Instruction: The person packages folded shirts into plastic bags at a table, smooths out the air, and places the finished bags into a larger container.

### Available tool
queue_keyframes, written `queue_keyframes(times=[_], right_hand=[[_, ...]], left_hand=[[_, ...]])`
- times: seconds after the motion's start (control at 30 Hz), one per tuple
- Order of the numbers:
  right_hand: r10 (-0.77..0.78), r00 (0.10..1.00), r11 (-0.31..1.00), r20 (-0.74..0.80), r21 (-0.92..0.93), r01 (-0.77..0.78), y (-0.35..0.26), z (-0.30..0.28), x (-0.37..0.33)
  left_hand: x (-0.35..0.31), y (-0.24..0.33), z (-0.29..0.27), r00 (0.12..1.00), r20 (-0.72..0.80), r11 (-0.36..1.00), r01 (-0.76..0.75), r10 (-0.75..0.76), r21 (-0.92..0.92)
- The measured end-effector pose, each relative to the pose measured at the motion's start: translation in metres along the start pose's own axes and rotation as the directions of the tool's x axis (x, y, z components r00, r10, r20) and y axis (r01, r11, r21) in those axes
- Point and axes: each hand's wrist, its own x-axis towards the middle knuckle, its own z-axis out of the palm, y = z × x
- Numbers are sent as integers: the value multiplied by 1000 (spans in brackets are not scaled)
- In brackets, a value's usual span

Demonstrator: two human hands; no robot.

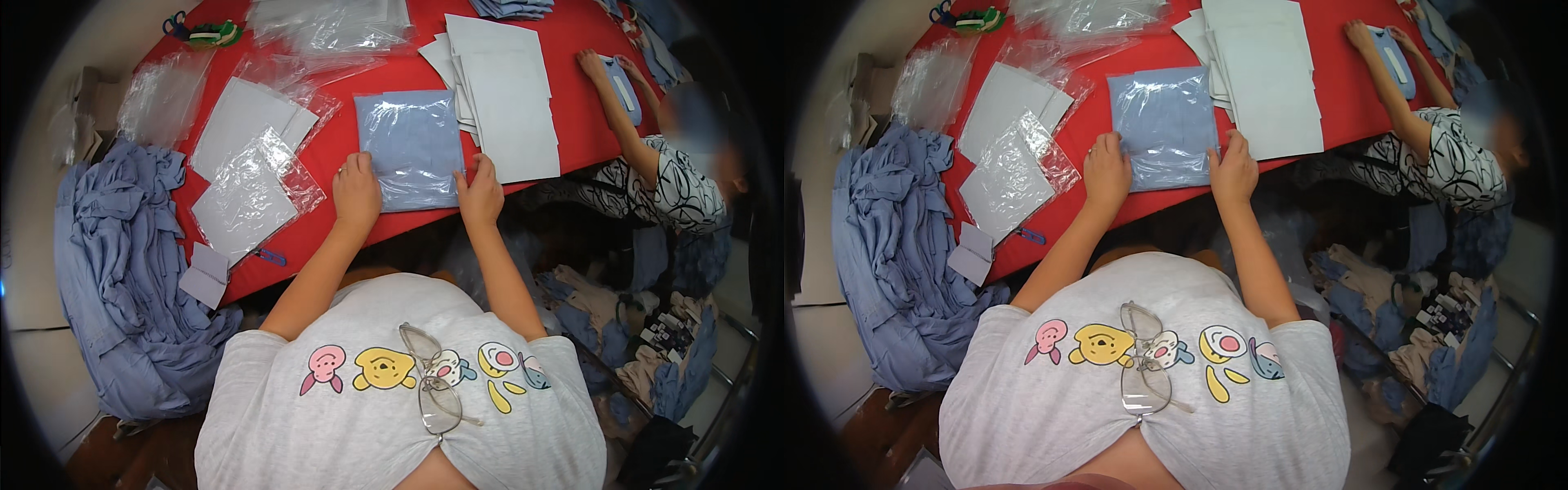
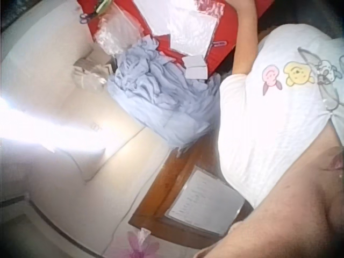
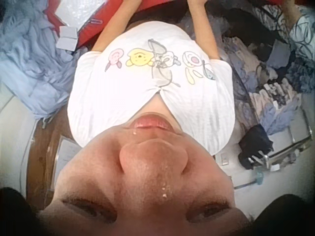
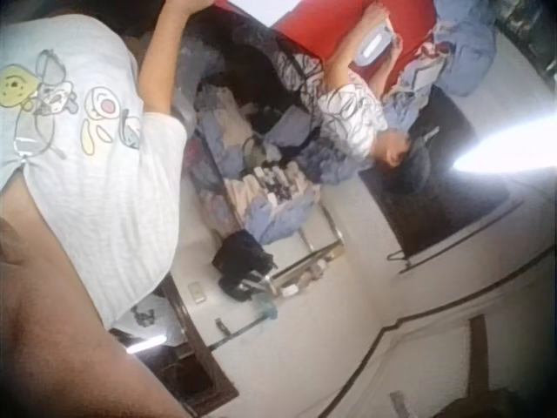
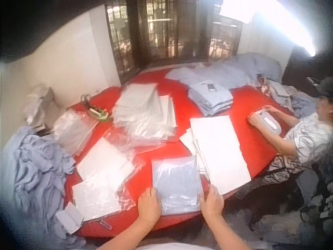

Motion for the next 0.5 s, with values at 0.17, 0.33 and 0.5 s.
queue_keyframes(times=[0.17, 0.33, 0.5], right_hand=[[-563, 826, 817, 34, -129, 562, -20, 18, 12], [-531, 842, 845, 96, -14, 534, -30, 48, 26], [-529, 837, 847, 137, 21, 532, -31, 46, 30]], left_hand=[[31, 19, 13, 889, -40, 890, -456, 456, 10], [56, 10, 33, 895, -46, 894, -446, 444, -50], [57, 9, 33, 899, -13, 897, -439, 438, -52]])
